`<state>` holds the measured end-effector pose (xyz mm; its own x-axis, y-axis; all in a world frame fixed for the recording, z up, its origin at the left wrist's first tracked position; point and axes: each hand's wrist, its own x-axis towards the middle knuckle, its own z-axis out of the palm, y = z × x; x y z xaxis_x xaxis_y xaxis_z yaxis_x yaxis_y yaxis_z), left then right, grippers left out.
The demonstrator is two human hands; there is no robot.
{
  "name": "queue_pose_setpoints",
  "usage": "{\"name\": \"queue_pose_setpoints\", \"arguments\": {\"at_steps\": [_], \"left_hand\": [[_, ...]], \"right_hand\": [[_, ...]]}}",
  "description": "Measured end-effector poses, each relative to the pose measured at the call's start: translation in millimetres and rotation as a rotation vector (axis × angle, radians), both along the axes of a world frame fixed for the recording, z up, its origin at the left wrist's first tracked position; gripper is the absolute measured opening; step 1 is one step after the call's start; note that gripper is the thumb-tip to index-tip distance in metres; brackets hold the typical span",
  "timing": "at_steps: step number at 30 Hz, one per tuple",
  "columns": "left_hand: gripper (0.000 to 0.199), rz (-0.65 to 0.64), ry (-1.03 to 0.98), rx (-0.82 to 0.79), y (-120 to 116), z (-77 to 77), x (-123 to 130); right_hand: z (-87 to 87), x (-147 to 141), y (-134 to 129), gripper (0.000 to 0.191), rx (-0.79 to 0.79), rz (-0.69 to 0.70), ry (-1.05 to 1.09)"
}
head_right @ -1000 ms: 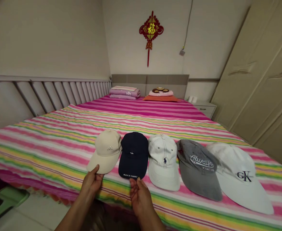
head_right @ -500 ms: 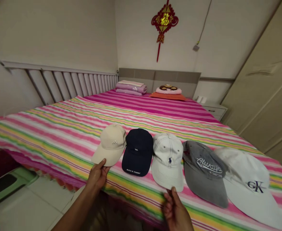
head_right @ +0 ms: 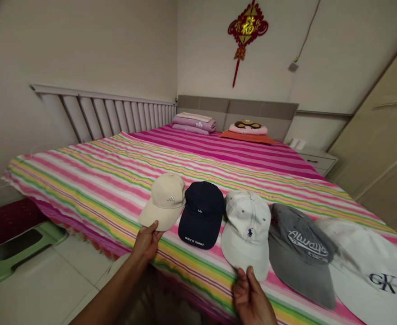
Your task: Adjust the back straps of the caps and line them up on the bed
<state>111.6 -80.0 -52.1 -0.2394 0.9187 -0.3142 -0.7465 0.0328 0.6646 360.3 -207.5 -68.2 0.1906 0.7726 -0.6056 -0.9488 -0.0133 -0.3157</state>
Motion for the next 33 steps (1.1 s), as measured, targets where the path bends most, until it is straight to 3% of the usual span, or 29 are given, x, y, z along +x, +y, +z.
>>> {"name": "queue_pose_setpoints", "arguments": {"at_steps": [4, 8, 12, 15, 19, 26, 33], "left_hand": [[0.037, -0.025, 0.001, 0.057, 1, -4.7, -1], [0.038, -0.038, -0.013, 0.076, 1, -8.0, -2], [0.04, -0.048, -0.019, 0.083, 0, -7.4, -2], [0.042, -0.057, -0.024, 0.077, 0, -5.8, -2], [0.042, -0.054, -0.021, 0.074, 0, -5.9, -3], [0.042, -0.13, 0.008, 0.085, 0, -11.0, -3], [0.031, -0.166, 0.042, 0.034, -7, -7.4, -4]], "right_hand": [[-3.1, -3, -3, 0.016, 0.029, -0.002, -0.082], [8.6, -27, -7, 0.019, 0.013, 0.205, -0.157], [25.2, -61, 13, 0.016, -0.069, 0.334, -0.257], [29.5, -78, 37, 0.01, -0.069, 0.303, -0.196], [23.7, -87, 55, 0.017, -0.081, 0.222, -0.17], [15.1, -88, 50, 0.021, -0.059, 0.138, -0.199], [12.3, -84, 33, 0.015, -0.028, 0.22, -0.246]]}}
